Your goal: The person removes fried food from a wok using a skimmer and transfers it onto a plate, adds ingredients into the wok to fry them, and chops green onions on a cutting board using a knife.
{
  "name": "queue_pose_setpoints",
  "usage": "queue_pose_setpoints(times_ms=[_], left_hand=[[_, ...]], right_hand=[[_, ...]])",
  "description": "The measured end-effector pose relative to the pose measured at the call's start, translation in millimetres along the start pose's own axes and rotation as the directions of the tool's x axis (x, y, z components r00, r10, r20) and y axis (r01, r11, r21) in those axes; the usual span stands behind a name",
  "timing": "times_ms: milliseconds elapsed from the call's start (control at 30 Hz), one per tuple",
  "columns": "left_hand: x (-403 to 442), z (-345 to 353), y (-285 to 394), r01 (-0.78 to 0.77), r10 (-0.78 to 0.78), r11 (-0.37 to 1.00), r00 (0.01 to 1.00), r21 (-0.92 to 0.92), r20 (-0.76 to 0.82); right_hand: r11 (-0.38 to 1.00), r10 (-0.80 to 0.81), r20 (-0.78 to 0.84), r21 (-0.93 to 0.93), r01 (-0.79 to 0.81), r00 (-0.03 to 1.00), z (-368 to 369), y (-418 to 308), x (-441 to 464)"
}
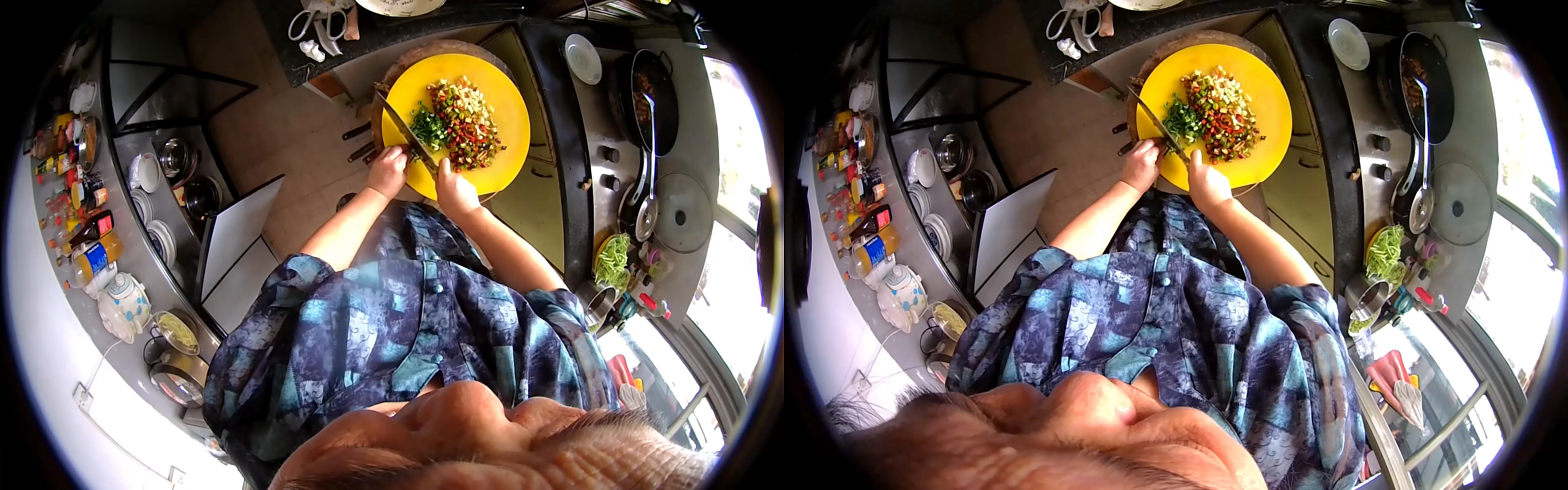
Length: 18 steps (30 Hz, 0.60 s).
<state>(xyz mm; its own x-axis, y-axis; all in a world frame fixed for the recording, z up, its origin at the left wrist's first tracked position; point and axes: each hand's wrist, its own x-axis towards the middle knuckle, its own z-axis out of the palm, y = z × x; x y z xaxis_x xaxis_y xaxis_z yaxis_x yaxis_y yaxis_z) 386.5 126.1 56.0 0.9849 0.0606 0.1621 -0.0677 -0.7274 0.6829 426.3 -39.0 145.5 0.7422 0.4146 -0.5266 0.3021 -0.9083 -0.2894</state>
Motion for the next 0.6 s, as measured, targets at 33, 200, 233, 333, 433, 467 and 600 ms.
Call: queue_pose_setpoints(times_ms=[33, 200, 233, 333, 433, 467, 600], left_hand=[[2, -3, 1, -0.027, 0.027, 0.999, 1.0, 0.019, 0.0], [4, -12, 14, -0.092, 0.091, 0.995, 0.995, -0.027, -0.032], [3, -9, 11, -0.084, 0.083, 0.996, 0.996, -0.039, -0.031], [3, -4, 5, -0.044, 0.043, 0.997, 0.999, -0.067, -0.012], [5, 2, 0, -0.03, 0.031, 0.998, 0.999, -0.064, 0.019], [5, 3, -2, -0.062, 0.063, 0.997, 0.998, -0.053, 0.017], [10, -7, -7, -0.166, 0.165, 0.986, 0.985, 0.009, 0.052]], right_hand=[[1.0, 0.009, -0.005, -0.01, -0.009, 1.0, 2, -5, 8], [0.997, -0.055, -0.09, 0.051, 0.06, 0.994, -16, -20, 44], [0.994, -0.063, -0.073, 0.08, 0.069, 0.995, -20, -18, 46], [0.996, -0.065, -0.016, 0.061, 0.065, 0.998, -31, -13, 27], [0.997, -0.022, 0.007, 0.07, 0.021, 1.0, -20, -1, -2], [0.998, -0.021, 0.004, 0.06, 0.021, 1.0, -13, 3, -7], [0.996, -0.013, -0.046, 0.087, 0.017, 0.999, -8, -7, 14]])
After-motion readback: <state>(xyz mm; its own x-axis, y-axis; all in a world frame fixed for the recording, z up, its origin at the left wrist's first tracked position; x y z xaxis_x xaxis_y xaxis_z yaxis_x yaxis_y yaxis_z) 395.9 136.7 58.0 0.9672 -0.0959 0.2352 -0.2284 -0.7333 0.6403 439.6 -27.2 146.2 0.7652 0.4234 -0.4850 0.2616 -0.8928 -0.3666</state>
